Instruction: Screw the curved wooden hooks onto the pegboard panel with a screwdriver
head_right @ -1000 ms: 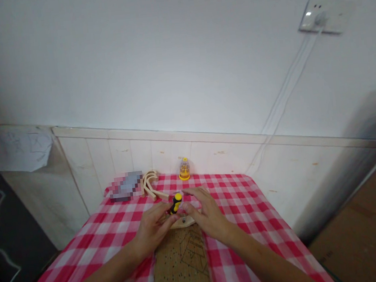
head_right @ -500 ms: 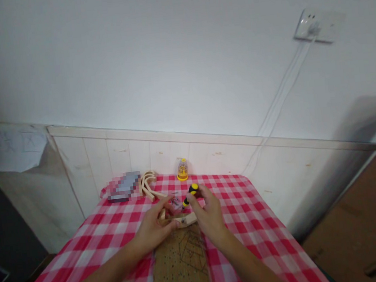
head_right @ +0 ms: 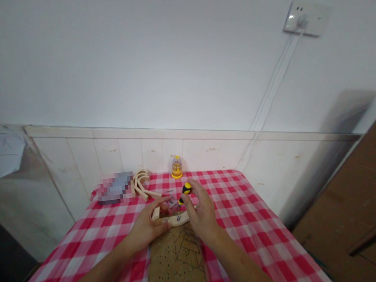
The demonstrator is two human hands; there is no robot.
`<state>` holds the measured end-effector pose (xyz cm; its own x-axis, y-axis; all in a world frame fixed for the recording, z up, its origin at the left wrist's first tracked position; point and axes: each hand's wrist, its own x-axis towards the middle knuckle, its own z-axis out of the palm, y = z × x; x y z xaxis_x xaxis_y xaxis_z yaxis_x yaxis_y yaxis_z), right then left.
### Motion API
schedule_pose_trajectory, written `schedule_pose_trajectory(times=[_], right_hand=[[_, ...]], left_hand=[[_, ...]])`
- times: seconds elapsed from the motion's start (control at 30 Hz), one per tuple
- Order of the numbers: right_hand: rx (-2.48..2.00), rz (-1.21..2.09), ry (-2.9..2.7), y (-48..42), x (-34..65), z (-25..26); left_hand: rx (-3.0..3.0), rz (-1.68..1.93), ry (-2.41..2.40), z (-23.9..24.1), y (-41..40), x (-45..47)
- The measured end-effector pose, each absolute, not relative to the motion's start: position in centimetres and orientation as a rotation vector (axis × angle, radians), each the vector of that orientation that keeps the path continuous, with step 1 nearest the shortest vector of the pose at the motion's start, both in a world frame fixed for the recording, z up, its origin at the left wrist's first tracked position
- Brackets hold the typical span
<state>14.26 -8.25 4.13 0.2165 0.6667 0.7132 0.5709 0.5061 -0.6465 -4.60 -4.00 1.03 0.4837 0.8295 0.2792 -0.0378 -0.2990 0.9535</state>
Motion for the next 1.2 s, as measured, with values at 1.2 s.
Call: schedule_pose_trajectory(times=[1.2], right_hand=[[-1.070,0.386,-1.510,-8.8,14.2,4.6]], left_hand=[[1.741,0.985,0.832,0.6,-3.8,-4.4]])
